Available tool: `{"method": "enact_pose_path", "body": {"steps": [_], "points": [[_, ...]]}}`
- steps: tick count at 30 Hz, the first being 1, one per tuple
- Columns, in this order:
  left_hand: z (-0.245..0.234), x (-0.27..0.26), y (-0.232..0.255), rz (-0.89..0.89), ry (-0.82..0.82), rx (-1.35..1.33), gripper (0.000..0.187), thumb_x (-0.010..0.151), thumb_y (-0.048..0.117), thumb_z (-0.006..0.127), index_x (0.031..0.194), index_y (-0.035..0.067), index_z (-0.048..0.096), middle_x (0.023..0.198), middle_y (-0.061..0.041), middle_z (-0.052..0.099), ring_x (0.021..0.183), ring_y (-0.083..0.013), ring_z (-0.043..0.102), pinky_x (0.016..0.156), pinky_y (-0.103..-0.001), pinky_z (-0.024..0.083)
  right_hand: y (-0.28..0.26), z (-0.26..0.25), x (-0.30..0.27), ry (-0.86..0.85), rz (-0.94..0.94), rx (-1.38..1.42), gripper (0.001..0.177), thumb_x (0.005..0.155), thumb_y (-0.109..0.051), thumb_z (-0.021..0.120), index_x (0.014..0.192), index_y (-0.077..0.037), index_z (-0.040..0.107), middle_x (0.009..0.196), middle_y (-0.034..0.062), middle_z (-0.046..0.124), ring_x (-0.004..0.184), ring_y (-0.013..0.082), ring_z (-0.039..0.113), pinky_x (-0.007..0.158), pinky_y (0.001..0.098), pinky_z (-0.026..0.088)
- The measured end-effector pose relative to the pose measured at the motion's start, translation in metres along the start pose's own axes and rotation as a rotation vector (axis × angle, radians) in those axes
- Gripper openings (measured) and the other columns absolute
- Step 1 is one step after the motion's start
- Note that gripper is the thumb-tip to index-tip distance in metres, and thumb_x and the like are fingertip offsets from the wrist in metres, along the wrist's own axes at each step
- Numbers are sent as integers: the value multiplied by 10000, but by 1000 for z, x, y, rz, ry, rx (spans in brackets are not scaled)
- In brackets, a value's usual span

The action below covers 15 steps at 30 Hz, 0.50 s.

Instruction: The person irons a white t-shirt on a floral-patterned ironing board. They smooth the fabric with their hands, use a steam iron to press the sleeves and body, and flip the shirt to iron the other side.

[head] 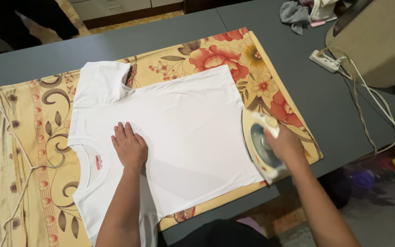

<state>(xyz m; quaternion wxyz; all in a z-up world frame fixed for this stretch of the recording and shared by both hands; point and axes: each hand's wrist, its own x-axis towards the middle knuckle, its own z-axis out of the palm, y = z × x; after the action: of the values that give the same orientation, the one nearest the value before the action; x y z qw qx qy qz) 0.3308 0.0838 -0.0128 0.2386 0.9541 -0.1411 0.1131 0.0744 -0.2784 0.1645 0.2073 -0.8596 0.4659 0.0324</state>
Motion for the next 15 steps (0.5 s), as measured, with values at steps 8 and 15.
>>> {"method": "enact_pose_path", "body": {"steps": [8,15], "points": [[0,3,0,-6,13,38,548,976,208,474,1479,-8,477,1596,-235,384,1515,-371,298,1233,-534,189,-15,7,-8,-146,-157,-101,608,823,-476,711,1285,-87,643,1060,207,750,994,372,740,881,474,566],[-1,2,3,-5,57,45,545,949,185,513,1460,-5,491,1570,-242,418,1491,-378,339,1223,-538,229,-109,52,-22,-228,-534,-272,526,766,-422,753,1216,-169,655,932,200,752,933,393,722,830,494,566]]}}
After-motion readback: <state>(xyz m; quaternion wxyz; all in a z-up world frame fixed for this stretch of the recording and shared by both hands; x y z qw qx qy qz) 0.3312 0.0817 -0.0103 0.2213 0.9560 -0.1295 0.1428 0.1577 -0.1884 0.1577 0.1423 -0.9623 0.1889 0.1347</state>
